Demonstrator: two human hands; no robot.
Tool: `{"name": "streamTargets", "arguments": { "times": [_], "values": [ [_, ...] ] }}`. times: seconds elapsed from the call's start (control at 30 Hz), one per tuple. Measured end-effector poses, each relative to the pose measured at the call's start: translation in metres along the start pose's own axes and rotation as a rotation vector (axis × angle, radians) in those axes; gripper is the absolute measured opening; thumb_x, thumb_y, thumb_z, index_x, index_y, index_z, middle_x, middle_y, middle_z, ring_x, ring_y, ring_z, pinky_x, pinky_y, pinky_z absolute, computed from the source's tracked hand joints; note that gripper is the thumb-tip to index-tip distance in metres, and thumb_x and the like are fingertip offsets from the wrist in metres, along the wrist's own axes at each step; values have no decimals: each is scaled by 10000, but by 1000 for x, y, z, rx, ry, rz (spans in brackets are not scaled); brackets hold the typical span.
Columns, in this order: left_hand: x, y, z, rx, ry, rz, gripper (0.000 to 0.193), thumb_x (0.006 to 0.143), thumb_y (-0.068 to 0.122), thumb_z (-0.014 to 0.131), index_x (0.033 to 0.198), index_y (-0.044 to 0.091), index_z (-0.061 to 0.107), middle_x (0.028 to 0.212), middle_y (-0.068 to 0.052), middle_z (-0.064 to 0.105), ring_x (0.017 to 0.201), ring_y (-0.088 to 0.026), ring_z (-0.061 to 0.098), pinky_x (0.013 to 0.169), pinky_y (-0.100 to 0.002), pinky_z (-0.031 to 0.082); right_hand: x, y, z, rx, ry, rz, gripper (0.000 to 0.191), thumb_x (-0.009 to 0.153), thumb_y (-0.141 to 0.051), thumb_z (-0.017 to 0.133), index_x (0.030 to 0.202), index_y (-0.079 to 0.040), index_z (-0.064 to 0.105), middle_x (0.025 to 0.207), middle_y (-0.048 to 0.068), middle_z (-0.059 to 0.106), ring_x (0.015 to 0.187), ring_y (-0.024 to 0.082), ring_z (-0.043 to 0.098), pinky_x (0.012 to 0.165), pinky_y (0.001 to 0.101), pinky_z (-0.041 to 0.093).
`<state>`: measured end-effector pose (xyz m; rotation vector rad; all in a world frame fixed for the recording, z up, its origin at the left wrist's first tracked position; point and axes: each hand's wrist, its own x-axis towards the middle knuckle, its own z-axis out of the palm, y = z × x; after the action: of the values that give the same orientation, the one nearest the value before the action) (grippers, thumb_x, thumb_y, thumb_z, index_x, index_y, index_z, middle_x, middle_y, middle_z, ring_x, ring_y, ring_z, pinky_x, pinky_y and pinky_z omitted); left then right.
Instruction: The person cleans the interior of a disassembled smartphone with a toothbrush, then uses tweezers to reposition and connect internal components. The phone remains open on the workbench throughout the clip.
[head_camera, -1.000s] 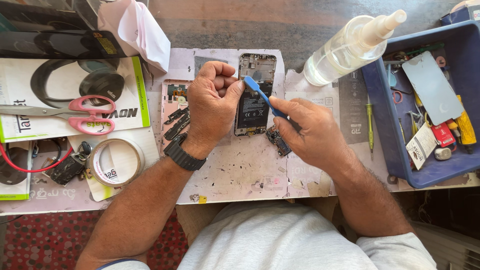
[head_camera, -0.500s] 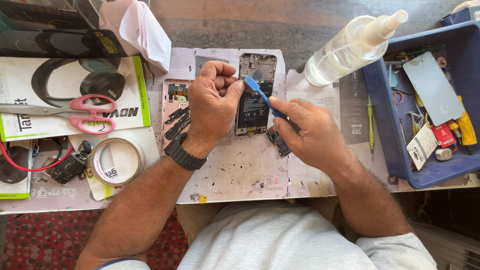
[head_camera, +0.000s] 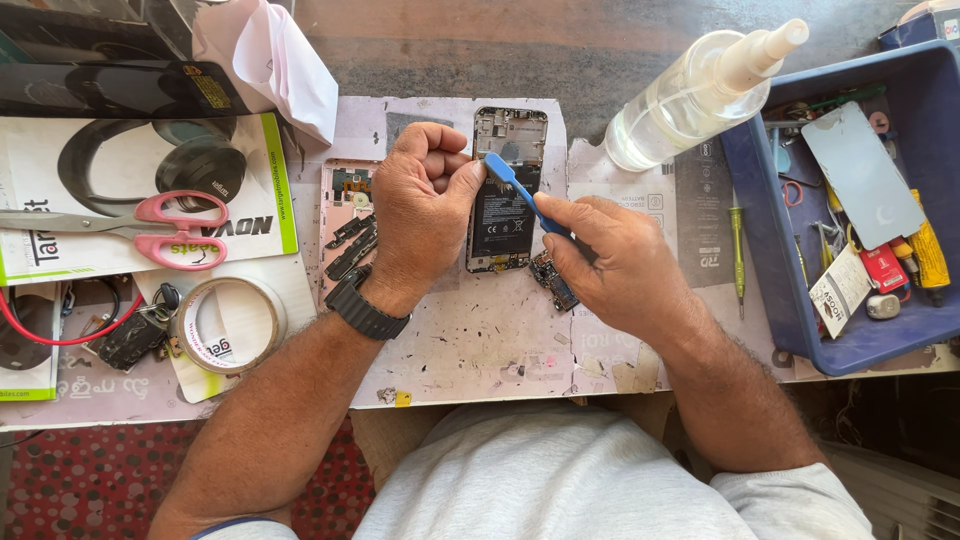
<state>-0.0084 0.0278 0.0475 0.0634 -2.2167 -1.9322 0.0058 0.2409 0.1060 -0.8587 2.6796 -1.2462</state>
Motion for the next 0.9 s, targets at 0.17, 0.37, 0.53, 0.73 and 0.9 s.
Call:
{"name": "streamTargets", "arguments": {
  "times": [0.17,0.37,0.53,0.73,0.9],
  "values": [
    [-1,-1,-1,-3,3,9,189,953,6,705,1106,10,593,896,-76,750,799,-71,729,673,-190,612,-1,0,-1,12,-3,4,342,933,-39,699,1271,7,672,935,134,724,764,200,704,660,321,560],
    [-2,-1,-2,-1,-1,13,198,951,8,710,1108,14,590,898,-73,750,808,-70,733,683,-192,617,-1,-2,-2,-19,20,2,347,934,-37,703,1277,3,675,932,140,720,765,206,699,667,331,556],
    [-2,0,-2,-22,2,-2,204,950,13,717,1108,13,589,892,-71,752,799,-70,728,679,-190,608,-4,-3,-4,19,56,6,349,944,-34,697,1290,0,668,995,142,733,785,185,721,678,303,578],
    [-2,-1,-2,-16,15,18,204,953,9,714,1119,14,596,910,-77,752,804,-67,724,691,-195,612,-8,7,-3,14,79,42,337,957,-50,717,1290,-15,685,947,95,742,732,125,680,605,270,548],
    [-2,-1,-3,-64,-3,19,212,959,1,698,1139,10,586,925,-70,753,817,-61,714,715,-197,606,-11,20,-12,261,233,144,347,1054,-72,659,1394,-22,619,1026,73,727,717,67,634,611,226,543]
  ]
}}
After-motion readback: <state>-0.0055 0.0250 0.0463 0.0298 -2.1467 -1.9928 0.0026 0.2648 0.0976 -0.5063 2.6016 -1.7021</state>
